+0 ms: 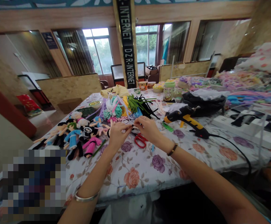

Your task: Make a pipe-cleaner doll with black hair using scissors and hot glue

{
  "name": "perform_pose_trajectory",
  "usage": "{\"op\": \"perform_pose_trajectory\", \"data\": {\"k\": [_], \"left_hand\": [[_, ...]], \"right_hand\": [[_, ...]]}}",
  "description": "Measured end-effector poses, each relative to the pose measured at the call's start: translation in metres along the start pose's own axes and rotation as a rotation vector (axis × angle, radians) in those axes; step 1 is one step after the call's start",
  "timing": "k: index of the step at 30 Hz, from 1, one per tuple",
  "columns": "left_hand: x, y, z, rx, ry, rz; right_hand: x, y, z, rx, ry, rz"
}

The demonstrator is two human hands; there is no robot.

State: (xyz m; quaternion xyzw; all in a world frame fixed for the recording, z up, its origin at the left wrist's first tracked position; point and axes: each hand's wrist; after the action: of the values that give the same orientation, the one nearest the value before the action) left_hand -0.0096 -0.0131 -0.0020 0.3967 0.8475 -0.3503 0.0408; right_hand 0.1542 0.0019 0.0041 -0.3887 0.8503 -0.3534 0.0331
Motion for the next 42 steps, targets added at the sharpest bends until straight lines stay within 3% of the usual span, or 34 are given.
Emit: {"op": "perform_pose_trajectory", "data": {"k": [6, 10, 19, 26, 29, 33, 38, 42], "left_hand": [[0.001, -0.001, 0.003, -0.025, 0.168, -0.217], [0.003, -0.001, 0.004, -0.020, 0.314, -0.339], [0.001, -0.003, 0.004, -0.058, 0.350, -0.365], [0.001, -0.002, 0.004, -0.048, 0.224, -0.309], [0.007, -0.003, 0.004, -0.065, 0.154, -0.323], [0.010, -0.005, 0.004, -0.162, 0.095, -0.295], [0.009, -0.005, 0.004, -0.183, 0.090, -0.264], [0.009, -0.005, 0.003, -0.170, 0.102, -0.255]], "right_hand": [[0.003, -0.004, -0.001, 0.184, -0.057, 0.235], [-0.001, -0.005, -0.003, 0.312, -0.042, 0.202], [-0.017, -0.003, -0.007, 0.429, 0.189, -0.413], [-0.018, -0.006, -0.006, 0.546, 0.417, -0.976], [-0.023, -0.013, -0.007, 0.525, 0.524, -1.105], [-0.034, -0.015, -0.010, 0.434, 0.532, -0.816], [-0.026, -0.006, -0.003, 0.569, 0.248, -0.174], [-0.011, 0.001, 0.009, 0.630, 0.112, 0.126]]}}
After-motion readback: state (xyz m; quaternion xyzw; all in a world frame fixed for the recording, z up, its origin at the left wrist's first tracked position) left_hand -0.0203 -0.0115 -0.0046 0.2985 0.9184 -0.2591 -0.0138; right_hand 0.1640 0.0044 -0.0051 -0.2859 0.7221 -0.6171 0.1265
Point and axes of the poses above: each hand's wrist, its own z-axis away from the middle knuckle, its own y-axis out of the palm, x = y × z, and after that the axes turned 8 degrees about z, right-handed
